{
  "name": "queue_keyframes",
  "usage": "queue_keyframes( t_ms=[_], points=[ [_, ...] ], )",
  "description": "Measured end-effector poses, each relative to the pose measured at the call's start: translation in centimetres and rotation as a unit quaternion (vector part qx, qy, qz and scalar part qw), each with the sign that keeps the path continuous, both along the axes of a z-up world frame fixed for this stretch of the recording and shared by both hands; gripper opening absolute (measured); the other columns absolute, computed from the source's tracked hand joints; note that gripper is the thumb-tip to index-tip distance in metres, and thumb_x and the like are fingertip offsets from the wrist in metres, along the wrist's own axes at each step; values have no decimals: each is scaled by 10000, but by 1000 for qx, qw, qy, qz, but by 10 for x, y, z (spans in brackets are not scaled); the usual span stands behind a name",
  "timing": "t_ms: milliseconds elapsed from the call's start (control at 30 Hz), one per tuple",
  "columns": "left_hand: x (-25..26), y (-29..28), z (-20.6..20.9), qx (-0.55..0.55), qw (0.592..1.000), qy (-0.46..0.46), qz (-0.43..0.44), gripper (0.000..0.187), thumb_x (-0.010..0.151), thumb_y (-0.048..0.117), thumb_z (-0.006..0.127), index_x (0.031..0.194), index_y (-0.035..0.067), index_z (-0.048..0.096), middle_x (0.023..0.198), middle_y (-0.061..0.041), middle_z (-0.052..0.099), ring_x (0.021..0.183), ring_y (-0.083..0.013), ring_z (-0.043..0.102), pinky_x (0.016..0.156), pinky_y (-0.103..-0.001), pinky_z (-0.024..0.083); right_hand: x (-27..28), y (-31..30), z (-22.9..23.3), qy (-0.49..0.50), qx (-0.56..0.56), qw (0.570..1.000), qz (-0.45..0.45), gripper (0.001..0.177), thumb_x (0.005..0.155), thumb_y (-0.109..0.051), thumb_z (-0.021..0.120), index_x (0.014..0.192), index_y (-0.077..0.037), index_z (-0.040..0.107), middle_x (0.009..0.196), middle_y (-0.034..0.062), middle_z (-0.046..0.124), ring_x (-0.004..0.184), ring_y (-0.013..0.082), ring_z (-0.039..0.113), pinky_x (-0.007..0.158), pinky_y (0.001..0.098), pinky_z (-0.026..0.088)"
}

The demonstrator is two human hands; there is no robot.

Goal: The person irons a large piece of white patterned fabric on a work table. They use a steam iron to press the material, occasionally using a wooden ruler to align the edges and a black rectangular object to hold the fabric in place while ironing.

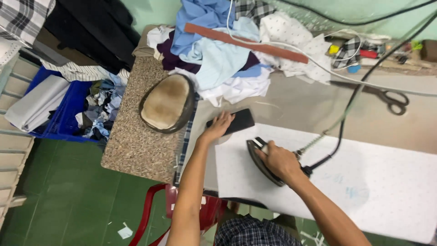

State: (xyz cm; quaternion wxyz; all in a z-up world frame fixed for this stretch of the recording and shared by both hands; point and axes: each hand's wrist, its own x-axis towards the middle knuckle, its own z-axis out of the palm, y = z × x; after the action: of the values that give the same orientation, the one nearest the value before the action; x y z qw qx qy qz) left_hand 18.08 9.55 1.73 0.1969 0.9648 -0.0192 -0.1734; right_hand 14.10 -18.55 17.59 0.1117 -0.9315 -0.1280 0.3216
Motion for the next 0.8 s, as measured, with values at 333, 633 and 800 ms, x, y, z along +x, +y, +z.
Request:
queue_keyframes(
  t_ms=[333,633,800],
  points=[
    [4,22,93,749,295,-266,-530,526,1133,318,294,1645,252,195,1712,-61,202,1572,-232,182,1148,-577,390,-65,134,15,76,28,988,129,521,1062,-511,333,1233,-48,497,964,260,741,931,402,759,799,486,598],
    [22,35,7,719,295,-313,-545,574,1057,315,418,1579,79,381,1674,-210,241,1509,-380,279,1083,-588,394,-137,102,-75,23,47,966,254,524,1110,-609,378,1108,-100,502,645,-38,482,439,110,379,387,308,426],
    [10,17,23,649,480,-240,-539,521,1072,433,335,1506,184,478,1641,-205,280,1507,-440,210,1080,-648,284,-114,47,-47,-11,43,992,117,456,1099,-512,413,1119,-69,520,783,108,621,632,245,571,515,377,478]
  ],
)
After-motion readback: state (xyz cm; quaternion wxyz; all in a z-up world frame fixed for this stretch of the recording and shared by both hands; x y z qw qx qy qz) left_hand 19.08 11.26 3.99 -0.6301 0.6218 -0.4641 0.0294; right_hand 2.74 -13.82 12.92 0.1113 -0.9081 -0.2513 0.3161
